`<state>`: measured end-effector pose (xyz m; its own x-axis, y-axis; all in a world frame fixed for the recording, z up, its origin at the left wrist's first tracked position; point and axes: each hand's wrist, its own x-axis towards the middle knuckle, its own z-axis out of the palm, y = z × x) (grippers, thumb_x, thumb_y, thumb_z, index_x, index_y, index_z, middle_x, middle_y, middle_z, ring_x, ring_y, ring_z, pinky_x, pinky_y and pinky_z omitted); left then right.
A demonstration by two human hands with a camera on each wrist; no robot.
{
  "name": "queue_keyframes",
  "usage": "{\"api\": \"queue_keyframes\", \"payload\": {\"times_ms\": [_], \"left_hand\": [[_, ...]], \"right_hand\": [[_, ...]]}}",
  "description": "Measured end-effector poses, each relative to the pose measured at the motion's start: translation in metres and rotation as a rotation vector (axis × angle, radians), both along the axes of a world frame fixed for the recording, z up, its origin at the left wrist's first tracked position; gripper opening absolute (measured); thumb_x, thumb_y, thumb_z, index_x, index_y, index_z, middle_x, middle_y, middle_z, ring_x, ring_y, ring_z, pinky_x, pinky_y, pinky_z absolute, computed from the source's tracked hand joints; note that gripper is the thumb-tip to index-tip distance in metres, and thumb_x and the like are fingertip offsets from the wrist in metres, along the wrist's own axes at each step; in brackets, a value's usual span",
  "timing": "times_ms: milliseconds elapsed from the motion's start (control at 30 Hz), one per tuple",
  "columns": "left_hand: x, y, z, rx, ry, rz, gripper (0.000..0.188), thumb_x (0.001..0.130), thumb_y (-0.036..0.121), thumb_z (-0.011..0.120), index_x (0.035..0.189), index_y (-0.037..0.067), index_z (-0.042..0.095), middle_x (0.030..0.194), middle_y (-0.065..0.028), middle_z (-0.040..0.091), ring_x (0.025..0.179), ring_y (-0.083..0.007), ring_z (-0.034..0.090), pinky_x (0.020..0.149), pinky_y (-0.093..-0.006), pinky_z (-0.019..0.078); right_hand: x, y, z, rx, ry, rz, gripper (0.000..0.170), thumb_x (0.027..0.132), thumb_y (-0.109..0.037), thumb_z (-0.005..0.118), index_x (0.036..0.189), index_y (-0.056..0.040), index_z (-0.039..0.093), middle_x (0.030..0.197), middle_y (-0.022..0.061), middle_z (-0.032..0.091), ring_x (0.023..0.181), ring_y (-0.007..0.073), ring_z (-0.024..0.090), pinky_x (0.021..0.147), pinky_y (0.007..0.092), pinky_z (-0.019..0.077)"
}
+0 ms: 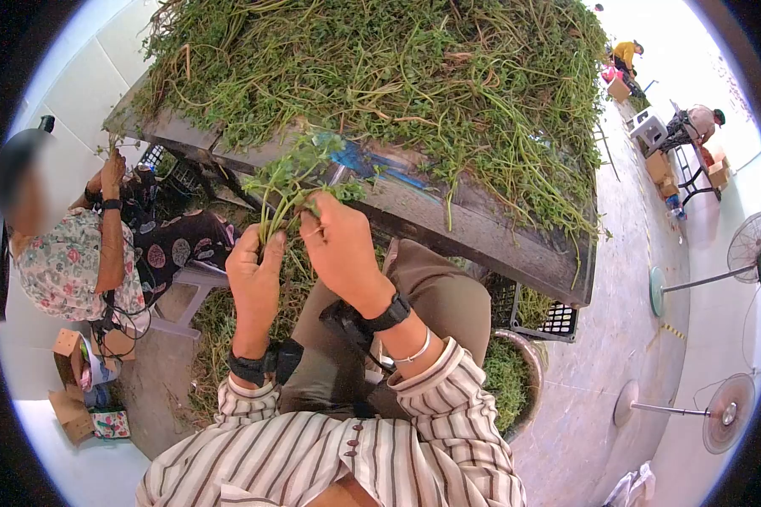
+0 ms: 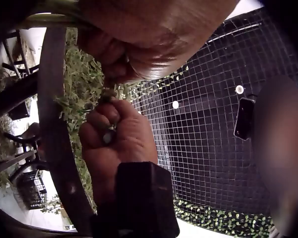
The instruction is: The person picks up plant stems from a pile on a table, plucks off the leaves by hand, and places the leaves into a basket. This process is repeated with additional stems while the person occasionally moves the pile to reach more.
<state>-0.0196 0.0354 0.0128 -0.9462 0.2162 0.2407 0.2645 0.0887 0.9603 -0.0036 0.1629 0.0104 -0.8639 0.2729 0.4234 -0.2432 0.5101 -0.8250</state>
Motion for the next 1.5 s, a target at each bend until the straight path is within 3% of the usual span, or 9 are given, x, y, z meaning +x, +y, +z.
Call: {"api": "queue_keyframes", "payload": {"times_ms": [267,333,433,633,800,867,1100,1333,1500], "left_hand": [[-0.003,-0.009,-0.002,-0.02,0.009,0.119,0.01,0.086,0.009,0.055,0.087,0.0,0.058,0.067,0.0051,0.045,0.061,-0.0034,0.036,0.053,-0.0196,0.0309],[-0.006,-0.019,-0.009,-0.003,-0.024,0.126,0.01,0.087,0.01,0.055,0.087,0.0,0.058,0.067,0.0053,0.045,0.062,-0.0033,0.035,0.053,-0.0196,0.0307],[-0.011,-0.025,-0.018,0.086,-0.084,0.156,0.011,0.087,0.011,0.055,0.087,0.001,0.059,0.067,0.0059,0.045,0.062,-0.0032,0.035,0.053,-0.0196,0.0298],[-0.015,-0.036,-0.019,0.167,-0.148,0.147,0.017,0.089,0.013,0.054,0.098,-0.001,0.058,0.074,0.0013,0.055,0.06,-0.0042,0.052,0.061,-0.0204,0.0489],[-0.009,-0.035,-0.011,0.215,-0.239,0.138,0.016,0.088,0.013,0.054,0.097,0.001,0.06,0.068,0.0056,0.048,0.055,-0.0017,0.04,0.053,-0.0187,0.0357],[-0.006,-0.033,-0.007,0.219,-0.253,0.143,0.015,0.088,0.013,0.055,0.095,0.003,0.062,0.066,0.0096,0.042,0.055,0.0,0.031,0.047,-0.0175,0.0227],[-0.007,-0.036,-0.01,0.19,-0.167,0.095,0.019,0.086,0.018,0.058,0.099,0.003,0.06,0.066,0.0015,0.058,0.049,0.0009,0.044,0.041,-0.0143,0.0244],[-0.001,-0.032,-0.003,0.138,-0.138,0.055,0.018,0.087,0.018,0.058,0.096,0.002,0.061,0.067,0.0028,0.056,0.046,0.0005,0.033,0.041,-0.0168,0.0216],[-0.007,-0.043,-0.004,0.13,-0.118,0.11,0.017,0.087,0.016,0.056,0.093,0.001,0.06,0.071,0.0012,0.057,0.049,0.0002,0.036,0.045,-0.0155,0.0336]], "right_hand": [[-0.005,0.036,0.005,-0.386,0.025,-0.217,0.009,0.085,-0.009,0.049,0.086,-0.0013,0.055,0.061,0.0015,0.046,0.052,0.01,0.038,0.046,0.0252,0.0325],[0.0,0.052,0.015,-1.12,0.081,0.035,0.011,0.088,-0.011,0.048,0.09,-0.0039,0.057,0.062,-0.0042,0.041,0.052,0.0063,0.034,0.046,0.022,0.0281],[0.002,0.049,0.011,-1.318,0.023,0.287,0.008,0.09,-0.011,0.048,0.092,-0.0063,0.054,0.065,-0.0039,0.041,0.055,0.0049,0.036,0.045,0.0192,0.0264],[0.003,0.032,0.023,-1.322,-0.019,0.281,0.007,0.089,-0.014,0.049,0.09,-0.0088,0.054,0.07,-0.0038,0.043,0.057,0.0043,0.036,0.047,0.0185,0.0265],[-0.002,0.031,0.003,-1.184,-0.108,0.426,0.008,0.087,-0.012,0.05,0.092,-0.0066,0.054,0.075,-0.0024,0.05,0.058,0.0063,0.041,0.048,0.0196,0.0319],[-0.008,0.017,-0.002,-0.27,0.129,0.162,0.015,0.085,-0.008,0.051,0.099,-0.0049,0.054,0.078,0.0036,0.057,0.06,0.0167,0.052,0.053,0.0271,0.0419],[-0.004,0.004,-0.001,0.335,0.048,0.035,0.02,0.075,-0.004,0.055,0.094,-0.0027,0.052,0.083,0.0145,0.057,0.072,0.036,0.056,0.062,0.0402,0.0463],[-0.002,0.005,-0.003,0.24,0.024,-0.001,0.019,0.073,-0.006,0.058,0.09,-0.0021,0.052,0.078,0.0155,0.054,0.069,0.0332,0.056,0.059,0.0399,0.0442],[0.001,0.046,0.01,-0.672,0.049,0.01,0.013,0.081,-0.013,0.053,0.091,-0.0049,0.057,0.072,0.0011,0.053,0.056,0.0126,0.047,0.049,0.0258,0.0366]]}}
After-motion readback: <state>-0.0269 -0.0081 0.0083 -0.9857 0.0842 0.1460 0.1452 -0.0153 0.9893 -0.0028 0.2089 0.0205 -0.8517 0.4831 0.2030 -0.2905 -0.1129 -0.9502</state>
